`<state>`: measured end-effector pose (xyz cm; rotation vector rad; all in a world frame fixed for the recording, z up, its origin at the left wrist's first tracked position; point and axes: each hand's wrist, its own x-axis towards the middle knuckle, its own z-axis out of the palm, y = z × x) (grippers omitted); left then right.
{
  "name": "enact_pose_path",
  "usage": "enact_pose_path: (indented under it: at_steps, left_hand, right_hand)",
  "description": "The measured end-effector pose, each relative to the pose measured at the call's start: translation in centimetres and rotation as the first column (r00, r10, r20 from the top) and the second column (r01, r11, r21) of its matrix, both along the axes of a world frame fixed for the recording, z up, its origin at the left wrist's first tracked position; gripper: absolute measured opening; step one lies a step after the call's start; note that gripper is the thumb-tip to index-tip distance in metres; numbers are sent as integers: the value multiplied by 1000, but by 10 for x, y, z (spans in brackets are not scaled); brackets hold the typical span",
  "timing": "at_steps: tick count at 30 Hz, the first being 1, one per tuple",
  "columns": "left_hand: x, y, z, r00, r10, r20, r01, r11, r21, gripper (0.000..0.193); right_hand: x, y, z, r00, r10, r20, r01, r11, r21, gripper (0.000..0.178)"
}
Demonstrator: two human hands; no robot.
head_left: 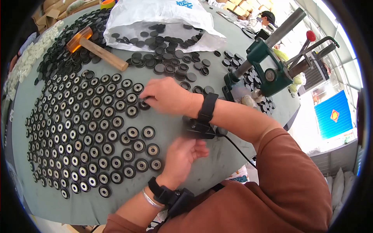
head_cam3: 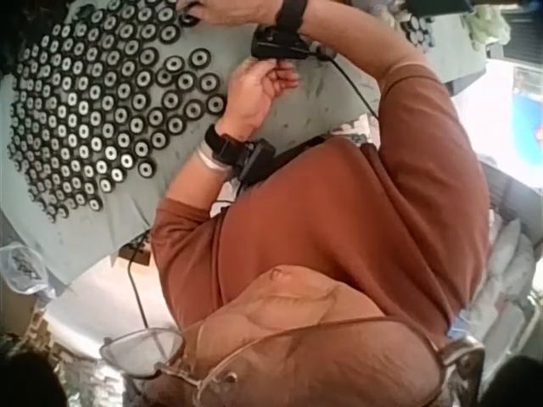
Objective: The person taps metal bearings with a mallet, picks up black plastic caps from a pile, and presses them onto the bearings by hand. They then place the assembly into a manual press machine and pull the lever to secure the components.
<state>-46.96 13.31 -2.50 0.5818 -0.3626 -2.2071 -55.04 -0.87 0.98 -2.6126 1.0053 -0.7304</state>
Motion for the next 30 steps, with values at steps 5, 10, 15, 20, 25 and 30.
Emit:
enact_pose_path:
  at_steps: [5, 10, 15, 20, 25, 30]
  left_hand:
    - [-4, 0, -1, 996, -50, 79, 53, 998, -35, 16]
    - [-3, -1, 1, 990, -88, 111, 95, 994, -62, 18]
    - [-7, -2, 3, 977, -149, 154, 172, 975, -143, 18]
    - [-2, -2, 9, 987, -102, 128, 114, 989, -93, 18]
    - [-3, -2, 6, 986, -119, 120, 129, 988, -85, 19]
    - [-2, 0, 9, 983, -87, 165, 97, 994, -57, 19]
  right_hand:
    - [-4, 4, -12, 986, 43, -160, -54, 996, -67, 15]
    - [-6, 10, -7, 905, 81, -417, -177, 964, -197, 21]
    - [-12, 18, -7, 864, 61, -499, -260, 904, -339, 24]
    - [10, 17, 6, 754, 106, -648, -373, 881, -290, 15]
    - [-13, 19, -4, 837, 35, -547, -243, 918, -314, 7]
    - [-85, 31, 27, 848, -87, -523, -13, 983, -184, 7]
